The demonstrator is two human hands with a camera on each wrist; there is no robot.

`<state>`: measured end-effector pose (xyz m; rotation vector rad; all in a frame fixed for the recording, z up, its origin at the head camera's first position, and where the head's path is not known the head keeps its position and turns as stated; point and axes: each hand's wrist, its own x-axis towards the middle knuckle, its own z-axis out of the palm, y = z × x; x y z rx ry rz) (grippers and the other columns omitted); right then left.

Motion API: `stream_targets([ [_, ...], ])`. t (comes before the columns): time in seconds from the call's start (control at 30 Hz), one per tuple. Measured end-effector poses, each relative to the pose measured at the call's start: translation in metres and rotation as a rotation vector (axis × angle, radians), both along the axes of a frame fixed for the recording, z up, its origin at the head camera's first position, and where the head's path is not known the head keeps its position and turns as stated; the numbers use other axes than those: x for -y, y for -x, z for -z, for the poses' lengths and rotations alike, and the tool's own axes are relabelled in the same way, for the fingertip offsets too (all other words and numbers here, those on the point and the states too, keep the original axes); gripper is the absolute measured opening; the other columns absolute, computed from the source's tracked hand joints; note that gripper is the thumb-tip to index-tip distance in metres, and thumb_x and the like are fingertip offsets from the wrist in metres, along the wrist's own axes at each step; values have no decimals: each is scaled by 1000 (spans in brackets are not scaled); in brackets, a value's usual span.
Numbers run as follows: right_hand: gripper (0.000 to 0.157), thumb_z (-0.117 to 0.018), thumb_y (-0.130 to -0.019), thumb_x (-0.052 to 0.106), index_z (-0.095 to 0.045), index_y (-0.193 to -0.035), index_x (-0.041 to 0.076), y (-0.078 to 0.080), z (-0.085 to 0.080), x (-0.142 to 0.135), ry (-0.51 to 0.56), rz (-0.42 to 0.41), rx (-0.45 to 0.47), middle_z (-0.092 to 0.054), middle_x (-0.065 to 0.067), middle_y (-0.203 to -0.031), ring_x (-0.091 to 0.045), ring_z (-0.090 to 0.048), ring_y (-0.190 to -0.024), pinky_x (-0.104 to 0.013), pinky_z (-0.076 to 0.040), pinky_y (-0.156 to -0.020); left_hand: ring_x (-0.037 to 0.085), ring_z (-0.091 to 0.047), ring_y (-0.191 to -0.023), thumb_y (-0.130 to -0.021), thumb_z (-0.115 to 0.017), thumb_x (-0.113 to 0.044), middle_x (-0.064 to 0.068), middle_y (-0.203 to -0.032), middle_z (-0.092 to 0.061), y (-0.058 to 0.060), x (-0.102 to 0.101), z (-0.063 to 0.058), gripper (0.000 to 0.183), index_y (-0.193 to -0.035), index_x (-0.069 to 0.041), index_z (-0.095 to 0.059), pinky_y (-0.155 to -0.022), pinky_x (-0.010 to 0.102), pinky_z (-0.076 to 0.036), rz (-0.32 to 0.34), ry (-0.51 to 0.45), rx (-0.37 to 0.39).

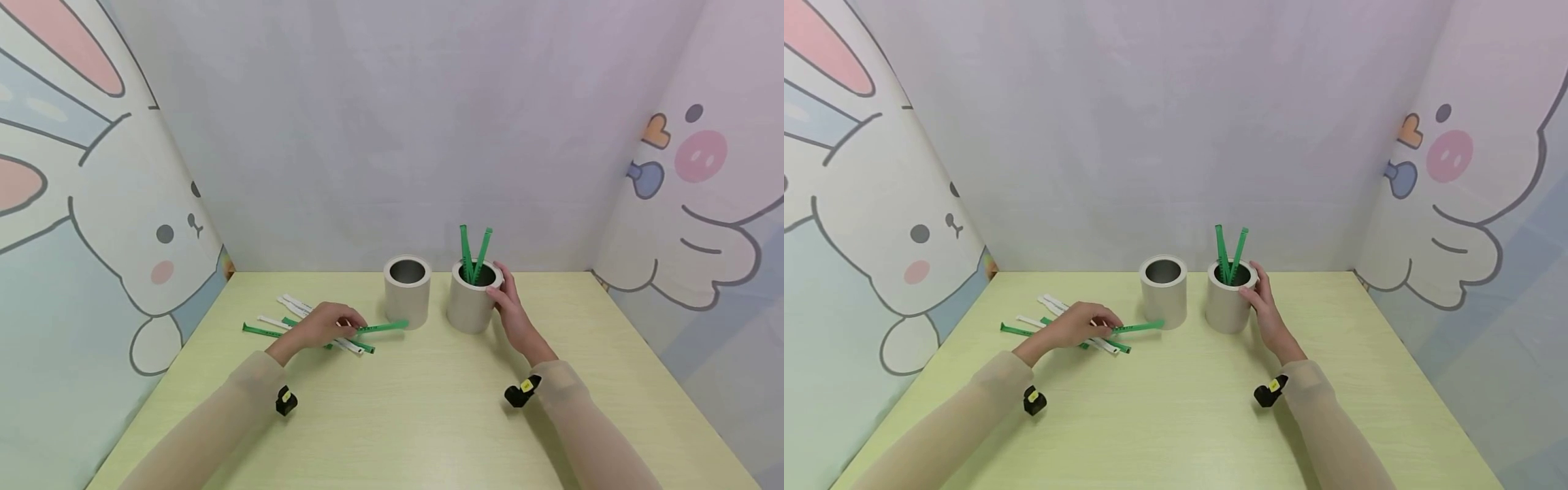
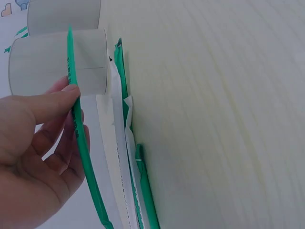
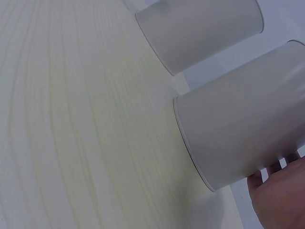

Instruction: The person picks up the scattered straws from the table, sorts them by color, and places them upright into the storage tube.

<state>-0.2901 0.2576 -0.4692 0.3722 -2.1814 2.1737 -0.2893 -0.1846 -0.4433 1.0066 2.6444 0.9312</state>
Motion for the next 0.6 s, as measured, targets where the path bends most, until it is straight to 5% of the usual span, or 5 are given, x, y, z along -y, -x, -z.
stream_targets([
  [0.6, 65, -39, -114, 26, -6, -170, 26, 1, 1, -1, -2, 2, 6, -8, -10, -177, -30, -4, -163, -65, -3, -128, 15, -69, -102, -103, -72, -14, -3, -117, -76, -9, -50, -23, 21, -123, -19, -77, -88, 34, -60, -66, -237, 56],
])
